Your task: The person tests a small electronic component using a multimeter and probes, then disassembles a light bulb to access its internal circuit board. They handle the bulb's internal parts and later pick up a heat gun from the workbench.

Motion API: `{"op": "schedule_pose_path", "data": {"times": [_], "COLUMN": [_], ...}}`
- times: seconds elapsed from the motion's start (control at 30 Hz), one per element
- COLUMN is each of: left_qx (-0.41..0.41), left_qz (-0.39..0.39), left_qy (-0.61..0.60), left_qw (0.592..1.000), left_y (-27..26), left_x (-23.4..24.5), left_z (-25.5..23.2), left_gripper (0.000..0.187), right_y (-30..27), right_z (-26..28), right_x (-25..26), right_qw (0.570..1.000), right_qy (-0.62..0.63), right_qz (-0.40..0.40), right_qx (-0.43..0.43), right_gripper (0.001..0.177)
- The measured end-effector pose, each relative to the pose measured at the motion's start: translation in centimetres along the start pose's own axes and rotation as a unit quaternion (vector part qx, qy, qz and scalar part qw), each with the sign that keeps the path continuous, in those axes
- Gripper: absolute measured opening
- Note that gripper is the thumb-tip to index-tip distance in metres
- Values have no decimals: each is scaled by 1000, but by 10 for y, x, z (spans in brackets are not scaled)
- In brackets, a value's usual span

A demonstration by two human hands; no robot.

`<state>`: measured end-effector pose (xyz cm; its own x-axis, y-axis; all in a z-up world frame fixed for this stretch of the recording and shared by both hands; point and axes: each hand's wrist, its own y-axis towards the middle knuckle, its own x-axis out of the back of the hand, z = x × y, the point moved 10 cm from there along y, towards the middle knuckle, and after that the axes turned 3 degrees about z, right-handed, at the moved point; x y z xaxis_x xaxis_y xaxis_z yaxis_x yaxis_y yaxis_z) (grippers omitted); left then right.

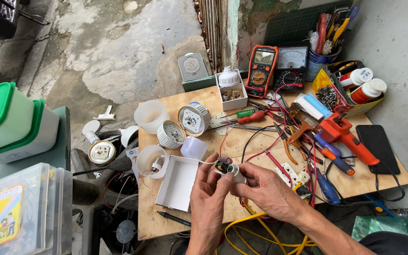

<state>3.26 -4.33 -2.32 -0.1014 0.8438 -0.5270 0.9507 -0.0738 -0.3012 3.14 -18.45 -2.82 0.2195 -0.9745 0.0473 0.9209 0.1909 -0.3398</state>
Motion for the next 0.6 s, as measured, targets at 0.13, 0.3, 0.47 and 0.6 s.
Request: {"op": "schedule_pose_path", "data": {"times": [0.13,0.3,0.47,0.6], "left_qx": [46,34,-60,-205], "left_qz": [-57,-62,-88,-90], "left_qy": [6,26,109,374], "left_qw": [997,997,988,900], "left_y": [-2,4,10,-3], "left_x": [4,12,26,15], "left_z": [-9,-5,-11,-44], "left_gripper": [66,62,49,47], "right_y": [-2,0,-1,3], "right_z": [3,0,1,11], "right_x": [-3,-2,7,23], "right_qw": [1000,1000,973,948], "right_qy": [-4,-21,-221,-288], "right_qz": [1,-2,-59,-129], "right_qx": [-8,5,-38,49], "right_gripper": [26,25,34,60]}}
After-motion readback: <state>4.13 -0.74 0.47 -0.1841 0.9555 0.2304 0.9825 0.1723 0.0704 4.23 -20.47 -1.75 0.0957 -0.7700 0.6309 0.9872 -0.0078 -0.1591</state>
